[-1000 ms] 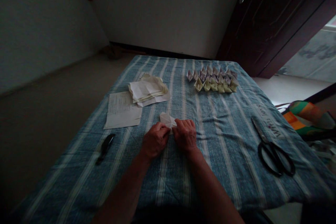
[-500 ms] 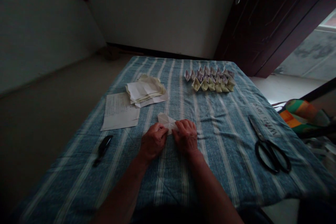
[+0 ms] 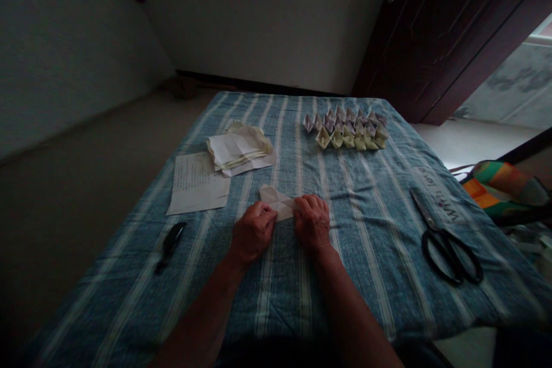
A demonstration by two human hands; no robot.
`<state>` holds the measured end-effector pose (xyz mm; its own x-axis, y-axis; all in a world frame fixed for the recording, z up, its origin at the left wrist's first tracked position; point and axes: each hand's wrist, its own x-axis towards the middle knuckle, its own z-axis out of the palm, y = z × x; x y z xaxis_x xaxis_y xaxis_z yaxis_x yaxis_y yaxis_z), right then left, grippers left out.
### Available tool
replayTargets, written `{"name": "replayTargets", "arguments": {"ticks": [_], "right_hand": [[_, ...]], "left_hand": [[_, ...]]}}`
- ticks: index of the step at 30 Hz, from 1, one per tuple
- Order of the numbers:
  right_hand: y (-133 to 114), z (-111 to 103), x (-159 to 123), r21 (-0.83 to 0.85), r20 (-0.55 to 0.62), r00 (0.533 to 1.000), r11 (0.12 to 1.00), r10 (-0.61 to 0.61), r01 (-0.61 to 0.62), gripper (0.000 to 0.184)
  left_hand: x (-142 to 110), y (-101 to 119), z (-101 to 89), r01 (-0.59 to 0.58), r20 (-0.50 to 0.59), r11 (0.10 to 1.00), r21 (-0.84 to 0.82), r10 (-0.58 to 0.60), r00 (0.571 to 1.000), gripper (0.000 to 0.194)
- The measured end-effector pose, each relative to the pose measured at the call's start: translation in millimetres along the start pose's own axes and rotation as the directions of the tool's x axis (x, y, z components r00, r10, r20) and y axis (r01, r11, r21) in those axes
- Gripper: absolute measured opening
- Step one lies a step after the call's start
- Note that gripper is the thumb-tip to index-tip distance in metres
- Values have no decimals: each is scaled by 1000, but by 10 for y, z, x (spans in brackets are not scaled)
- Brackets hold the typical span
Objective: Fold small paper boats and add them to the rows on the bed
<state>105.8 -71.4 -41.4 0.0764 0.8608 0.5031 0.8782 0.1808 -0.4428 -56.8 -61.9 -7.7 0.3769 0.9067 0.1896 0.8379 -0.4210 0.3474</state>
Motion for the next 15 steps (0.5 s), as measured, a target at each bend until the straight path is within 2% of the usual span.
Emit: {"name": "replayTargets", "arguments": {"ticks": [8, 12, 15], "right_hand": [[15, -22, -7, -24, -22, 1000, 999, -21, 21, 22], [-60, -31, -8, -6, -45, 990, 991, -133, 133, 19], [-161, -17, -6, 20, 5, 980, 980, -199, 199, 13]], "left_hand": [[-9, -47, 51, -76, -42, 997, -7, 76, 996, 20], [5, -41, 37, -75, -31, 997, -16, 74, 997, 21], [14, -35, 23, -72, -26, 997, -21, 71, 997, 21]]}}
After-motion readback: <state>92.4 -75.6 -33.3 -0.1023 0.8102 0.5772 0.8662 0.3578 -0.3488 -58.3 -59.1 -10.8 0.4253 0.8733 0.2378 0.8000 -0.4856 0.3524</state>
